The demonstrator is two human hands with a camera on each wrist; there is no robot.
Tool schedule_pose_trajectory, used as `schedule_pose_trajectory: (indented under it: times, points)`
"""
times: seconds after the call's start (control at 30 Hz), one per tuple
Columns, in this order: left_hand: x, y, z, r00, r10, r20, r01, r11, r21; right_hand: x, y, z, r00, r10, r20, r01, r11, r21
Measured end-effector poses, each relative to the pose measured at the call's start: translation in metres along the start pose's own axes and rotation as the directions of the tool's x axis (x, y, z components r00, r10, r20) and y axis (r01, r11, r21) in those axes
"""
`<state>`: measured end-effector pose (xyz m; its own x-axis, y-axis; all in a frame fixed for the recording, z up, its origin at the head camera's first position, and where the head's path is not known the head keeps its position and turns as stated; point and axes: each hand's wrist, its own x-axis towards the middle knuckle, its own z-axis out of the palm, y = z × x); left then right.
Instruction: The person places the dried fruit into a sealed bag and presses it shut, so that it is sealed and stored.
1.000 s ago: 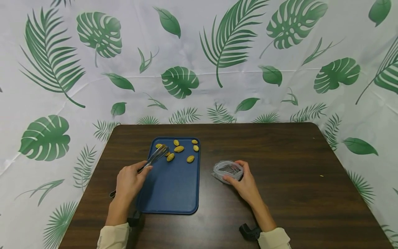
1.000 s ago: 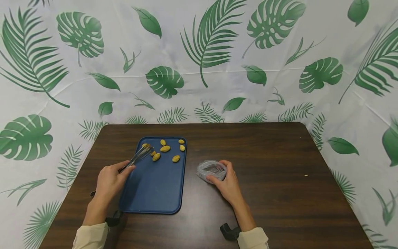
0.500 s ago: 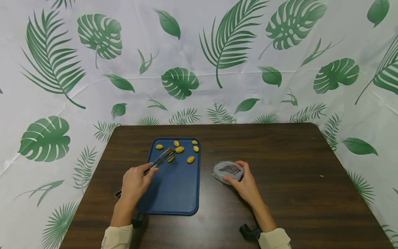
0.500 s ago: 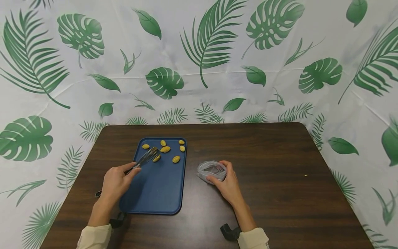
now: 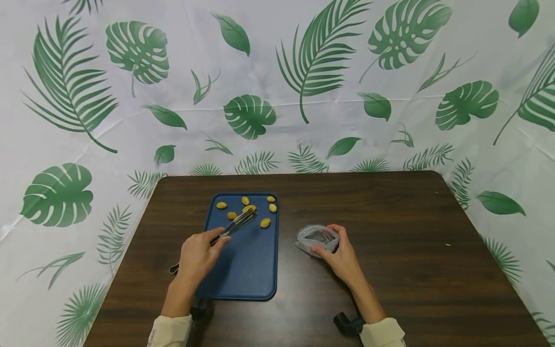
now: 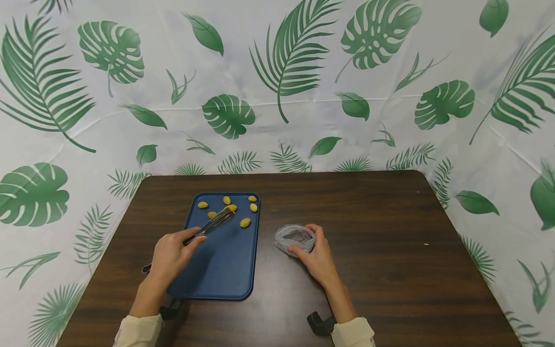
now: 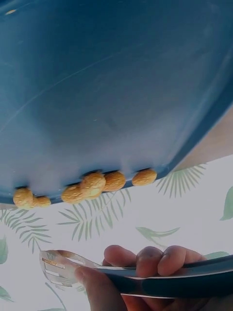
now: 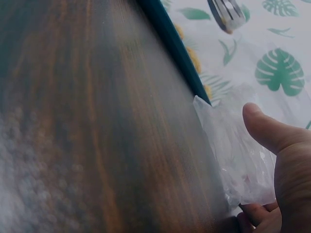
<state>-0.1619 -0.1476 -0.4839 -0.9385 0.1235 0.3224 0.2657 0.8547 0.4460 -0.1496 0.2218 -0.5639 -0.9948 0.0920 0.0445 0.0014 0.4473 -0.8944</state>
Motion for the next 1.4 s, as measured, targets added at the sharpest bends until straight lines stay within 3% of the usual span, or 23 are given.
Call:
schedule_pose_trajectory:
  times: [0.47, 1.03, 1.4]
  points:
    - [0.002, 0.013, 0.006, 0.998, 0.064, -0.024, -0.064, 0.998, -0.007, 0.001, -0.002, 0.001, 1.0, -0.004, 0.007, 0.004, 1.0, 0.003]
    - [0.006, 0.035, 0.015, 0.996, 0.094, 0.006, -0.094, 0.994, -0.049, 0.0, 0.0, 0.0, 1.0, -0.001, 0.002, 0.001, 1.0, -0.004]
    - [0.012, 0.047, 0.021, 0.984, 0.179, -0.006, -0.179, 0.982, -0.06, 0.001, -0.003, -0.001, 0.999, 0.031, 0.013, -0.031, 1.0, -0.007]
